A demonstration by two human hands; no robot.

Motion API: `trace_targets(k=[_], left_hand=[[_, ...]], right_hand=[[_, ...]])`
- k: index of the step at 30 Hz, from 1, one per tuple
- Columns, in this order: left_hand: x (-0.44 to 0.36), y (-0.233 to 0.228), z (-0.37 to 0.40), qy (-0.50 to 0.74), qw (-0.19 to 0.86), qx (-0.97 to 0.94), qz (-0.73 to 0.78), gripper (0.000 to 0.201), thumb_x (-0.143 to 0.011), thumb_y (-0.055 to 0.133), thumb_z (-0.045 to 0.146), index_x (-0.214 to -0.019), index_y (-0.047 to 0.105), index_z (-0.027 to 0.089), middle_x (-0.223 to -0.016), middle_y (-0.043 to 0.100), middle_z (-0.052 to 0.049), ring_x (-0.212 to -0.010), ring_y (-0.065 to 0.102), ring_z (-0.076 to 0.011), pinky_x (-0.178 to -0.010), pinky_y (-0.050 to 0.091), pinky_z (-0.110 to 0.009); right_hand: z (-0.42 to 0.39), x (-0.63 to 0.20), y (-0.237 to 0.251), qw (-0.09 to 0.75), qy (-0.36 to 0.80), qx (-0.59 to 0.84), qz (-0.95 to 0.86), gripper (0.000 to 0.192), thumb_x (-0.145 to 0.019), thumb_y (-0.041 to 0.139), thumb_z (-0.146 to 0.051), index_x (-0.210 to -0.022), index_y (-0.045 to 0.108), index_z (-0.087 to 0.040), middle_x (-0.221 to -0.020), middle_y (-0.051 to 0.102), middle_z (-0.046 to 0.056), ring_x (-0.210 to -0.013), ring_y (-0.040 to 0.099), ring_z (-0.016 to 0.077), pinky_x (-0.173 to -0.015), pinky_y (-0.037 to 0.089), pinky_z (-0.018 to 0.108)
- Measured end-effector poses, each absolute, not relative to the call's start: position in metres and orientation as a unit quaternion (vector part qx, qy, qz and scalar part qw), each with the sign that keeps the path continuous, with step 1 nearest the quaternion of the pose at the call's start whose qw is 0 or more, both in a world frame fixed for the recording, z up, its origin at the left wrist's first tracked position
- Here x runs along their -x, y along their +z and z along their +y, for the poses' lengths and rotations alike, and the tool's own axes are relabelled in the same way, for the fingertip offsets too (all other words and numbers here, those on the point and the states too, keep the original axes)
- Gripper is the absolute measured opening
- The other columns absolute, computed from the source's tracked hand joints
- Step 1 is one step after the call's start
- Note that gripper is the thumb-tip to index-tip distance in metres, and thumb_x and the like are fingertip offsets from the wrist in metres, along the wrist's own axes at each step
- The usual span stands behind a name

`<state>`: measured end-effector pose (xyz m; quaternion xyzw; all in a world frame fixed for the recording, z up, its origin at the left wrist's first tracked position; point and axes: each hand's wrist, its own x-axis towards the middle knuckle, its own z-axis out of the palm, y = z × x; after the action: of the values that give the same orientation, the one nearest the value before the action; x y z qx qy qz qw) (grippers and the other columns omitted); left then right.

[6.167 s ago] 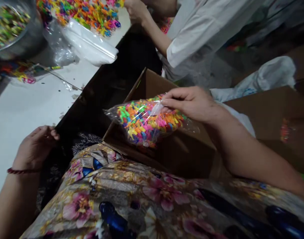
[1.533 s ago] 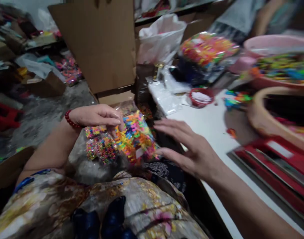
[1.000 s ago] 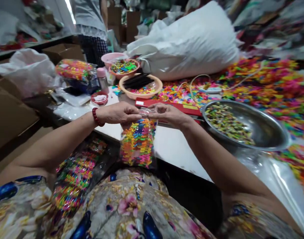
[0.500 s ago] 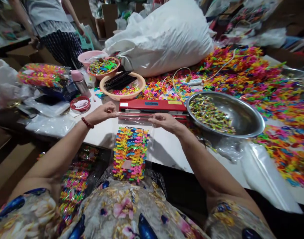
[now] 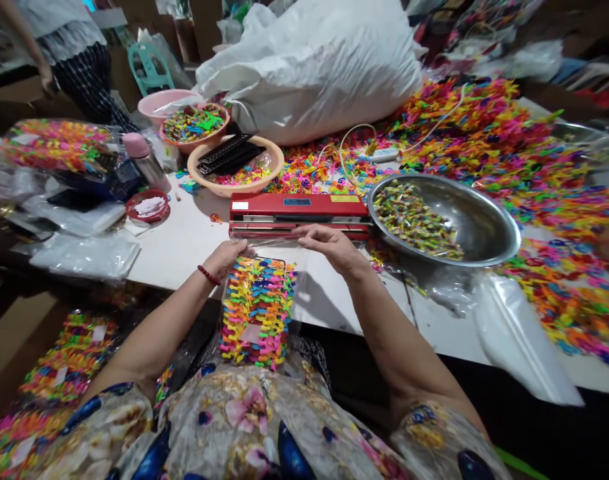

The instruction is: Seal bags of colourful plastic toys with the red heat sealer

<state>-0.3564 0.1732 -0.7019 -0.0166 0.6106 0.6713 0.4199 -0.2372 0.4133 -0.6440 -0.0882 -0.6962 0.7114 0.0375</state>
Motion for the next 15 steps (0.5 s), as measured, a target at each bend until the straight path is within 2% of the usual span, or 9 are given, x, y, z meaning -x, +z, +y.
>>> trace_targets(k=[2, 3, 6, 9, 12, 15], left_hand=[[0.351, -0.706, 0.176, 0.699, 0.368, 0.011, 0.613, 0.041, -0.070, 0.080, 0.052, -0.065, 0.068, 0.013, -0.068, 0.070, -0.009, -0.061, 0.061, -0.0178, -0.061, 0.048, -0.029], [0.349, -0.708, 0.176, 0.710, 0.339, 0.009, 0.618, 0.042, -0.072, 0.078, 0.054, -0.066, 0.068, 0.014, -0.068, 0.070, -0.009, -0.060, 0.061, -0.0176, -0.061, 0.048, -0.028], [0.341, -0.711, 0.180, 0.735, 0.260, 0.029, 0.626, 0.048, -0.073, 0.075, 0.061, -0.066, 0.066, 0.015, -0.066, 0.069, -0.007, -0.057, 0.060, -0.0166, -0.060, 0.048, -0.028], [0.332, -0.707, 0.186, 0.754, 0.212, 0.044, 0.621, 0.053, -0.074, 0.072, 0.066, -0.065, 0.063, 0.015, -0.064, 0.069, -0.007, -0.056, 0.060, -0.0163, -0.060, 0.049, -0.028], [0.317, -0.695, 0.194, 0.774, 0.162, 0.018, 0.612, 0.053, -0.073, 0.072, 0.067, -0.063, 0.060, 0.016, -0.063, 0.069, -0.006, -0.060, 0.064, -0.0167, -0.063, 0.051, -0.027], [0.301, -0.680, 0.198, 0.797, 0.162, -0.004, 0.582, 0.052, -0.073, 0.074, 0.066, -0.065, 0.061, 0.016, -0.067, 0.070, -0.006, -0.068, 0.068, -0.0187, -0.067, 0.053, -0.029]], right_hand=[[0.418, 0.234, -0.649, 0.026, 0.730, 0.118, -0.673, 0.039, -0.062, 0.089, -0.047, -0.061, 0.061, -0.020, -0.081, 0.069, 0.004, -0.108, 0.062, 0.0260, -0.102, 0.042, 0.041], [0.420, 0.232, -0.653, 0.025, 0.738, 0.139, -0.660, 0.041, -0.060, 0.090, -0.046, -0.061, 0.059, -0.020, -0.078, 0.068, 0.003, -0.106, 0.063, 0.0256, -0.100, 0.043, 0.040], [0.421, 0.225, -0.666, 0.032, 0.764, 0.222, -0.606, 0.048, -0.048, 0.096, -0.042, -0.072, 0.060, -0.021, -0.101, 0.070, 0.002, -0.098, 0.064, 0.0220, -0.087, 0.048, 0.035], [0.410, 0.214, -0.672, 0.011, 0.796, 0.267, -0.543, 0.064, -0.044, 0.097, -0.046, -0.098, 0.067, -0.027, -0.119, 0.068, 0.003, -0.104, 0.064, 0.0226, -0.081, 0.050, 0.032], [0.392, 0.203, -0.668, -0.027, 0.834, 0.239, -0.497, 0.067, -0.049, 0.095, -0.051, -0.107, 0.072, -0.025, -0.123, 0.068, 0.007, -0.113, 0.063, 0.0258, -0.086, 0.051, 0.032], [0.376, 0.195, -0.659, -0.029, 0.833, 0.221, -0.506, 0.054, -0.058, 0.092, -0.049, -0.102, 0.076, -0.021, -0.108, 0.074, 0.008, -0.098, 0.067, 0.0239, -0.085, 0.052, 0.033]])
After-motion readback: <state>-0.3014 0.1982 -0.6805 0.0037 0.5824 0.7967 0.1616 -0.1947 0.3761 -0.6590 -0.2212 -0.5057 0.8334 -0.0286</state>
